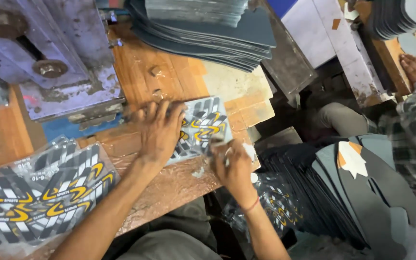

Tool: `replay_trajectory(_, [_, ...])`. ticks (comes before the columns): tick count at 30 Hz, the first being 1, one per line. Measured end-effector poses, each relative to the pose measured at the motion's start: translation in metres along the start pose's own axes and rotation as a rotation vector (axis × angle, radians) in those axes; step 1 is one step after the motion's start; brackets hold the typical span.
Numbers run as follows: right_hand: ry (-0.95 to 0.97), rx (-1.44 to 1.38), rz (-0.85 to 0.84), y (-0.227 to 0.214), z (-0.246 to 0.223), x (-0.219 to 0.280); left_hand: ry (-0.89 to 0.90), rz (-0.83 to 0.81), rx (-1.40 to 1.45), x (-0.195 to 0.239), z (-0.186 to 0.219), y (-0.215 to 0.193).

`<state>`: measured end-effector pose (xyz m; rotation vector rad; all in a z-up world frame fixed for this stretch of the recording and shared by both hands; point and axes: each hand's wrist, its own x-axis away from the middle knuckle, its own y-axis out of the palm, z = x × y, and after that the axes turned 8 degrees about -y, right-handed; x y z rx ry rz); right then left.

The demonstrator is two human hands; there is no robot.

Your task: Cleaning and peeling residue from printed logo stickers for sports equipment.

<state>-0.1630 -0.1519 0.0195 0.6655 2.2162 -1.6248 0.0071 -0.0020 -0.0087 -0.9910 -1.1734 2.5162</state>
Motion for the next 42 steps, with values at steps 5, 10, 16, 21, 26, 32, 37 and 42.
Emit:
replay_trajectory(5, [0.116, -0.294, -0.136, -0.043, -0.016, 0.013, 0.017, -0.007, -0.007, -0.001, 0.001, -0.004])
replay_trajectory(10, [0.514, -0.757, 0.014, -0.05, 0.016, 0.046, -0.004, 0.014, 0.083, -0.003, 0.003, -0.011])
replay_trajectory(16, [0.606, -1.022, 0.135, -0.039, 0.03, 0.066, 0.066, 0.032, 0.083, -0.006, 0.01, -0.035])
replay_trajectory(21, [0.49, -0.979, 0.116, -0.025, 0.046, 0.074, 0.019, -0.062, 0.246, 0.006, 0.003, -0.093])
replay_trajectory(26, [0.784, -1.176, 0.134, -0.058, -0.001, 0.037, -0.516, -0.596, -0.112, 0.023, -0.041, -0.203])
replay_trajectory(32, [0.644, -1.151, -0.037, -0.044, -0.005, 0.002, -0.064, -0.078, -0.336, 0.062, -0.076, -0.186])
replay_trajectory(37, [-0.281, -0.256, 0.034, -0.02, -0.036, -0.084, -0.046, -0.134, 0.101, 0.012, -0.007, -0.064])
replay_trajectory(42, [-0.24, -0.187, -0.101, 0.008, -0.029, -0.075, -0.123, -0.107, -0.065, 0.002, 0.006, 0.007])
